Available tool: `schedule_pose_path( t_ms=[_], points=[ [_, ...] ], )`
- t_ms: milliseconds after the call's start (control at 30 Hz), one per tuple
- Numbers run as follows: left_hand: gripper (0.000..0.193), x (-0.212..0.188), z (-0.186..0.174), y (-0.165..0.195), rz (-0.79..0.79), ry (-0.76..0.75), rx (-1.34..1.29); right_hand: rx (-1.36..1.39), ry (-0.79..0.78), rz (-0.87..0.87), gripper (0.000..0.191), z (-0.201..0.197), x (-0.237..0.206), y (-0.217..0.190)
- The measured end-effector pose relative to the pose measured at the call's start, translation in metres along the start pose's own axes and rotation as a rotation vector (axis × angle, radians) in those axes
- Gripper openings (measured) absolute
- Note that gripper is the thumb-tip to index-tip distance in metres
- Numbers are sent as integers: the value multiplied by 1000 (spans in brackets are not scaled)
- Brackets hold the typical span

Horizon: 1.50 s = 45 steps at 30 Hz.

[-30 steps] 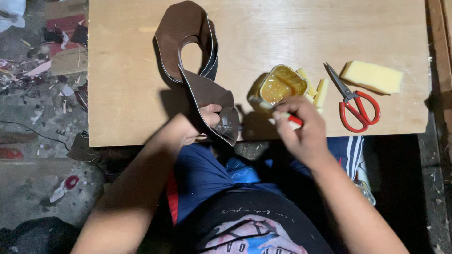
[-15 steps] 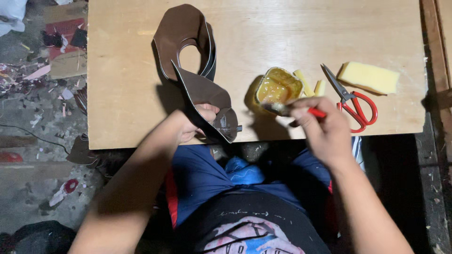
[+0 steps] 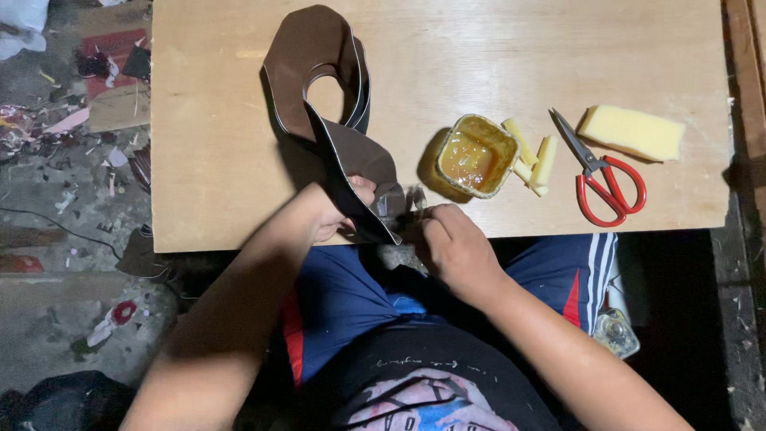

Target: The person holds a brown leather shoe upper in one hand and uses a small brush to spread yellow adhesive from a plastic container onto the edge of the component. They work the brush around the inner rim, then set the finished piece in a row with other completed uppers on the wooden table.

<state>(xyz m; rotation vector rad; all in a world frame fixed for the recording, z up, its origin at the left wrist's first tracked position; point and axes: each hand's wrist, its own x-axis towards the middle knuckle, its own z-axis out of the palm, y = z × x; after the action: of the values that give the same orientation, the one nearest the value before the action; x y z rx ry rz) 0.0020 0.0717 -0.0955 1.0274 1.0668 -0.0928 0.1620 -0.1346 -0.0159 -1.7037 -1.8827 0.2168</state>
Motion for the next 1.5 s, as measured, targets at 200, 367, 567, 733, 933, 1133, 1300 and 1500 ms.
schedule_pose_path(
  t_ms=[200,367,567,733,933,1133,1300,1500],
  points=[
    [60,-12,3,9,-52,-10,-41,359,108,-22,19,7,14,2],
    [65,-8,0,2,0,-94,-83,451,-125,132,16,8,18,8],
    [69,-3,2,-6,-15,-125,-121,234,-24,35,21,0,7,8],
    [75,-10,10,-7,-30,-76,-83,369,77,81,14,2,8,5],
    [77,-14,14,-14,46,-52,-71,396,-86,168,14,0,8,2],
    [79,-7,16,-20,50,-30,-4,276,49,7,20,-8,4,1],
    [60,-20,24,-18,409,-128,103,351,-5,142,17,-13,-4,4],
    [13,-44,16,-4,684,118,612,399,69,63,16,-3,-3,8]
  ],
)
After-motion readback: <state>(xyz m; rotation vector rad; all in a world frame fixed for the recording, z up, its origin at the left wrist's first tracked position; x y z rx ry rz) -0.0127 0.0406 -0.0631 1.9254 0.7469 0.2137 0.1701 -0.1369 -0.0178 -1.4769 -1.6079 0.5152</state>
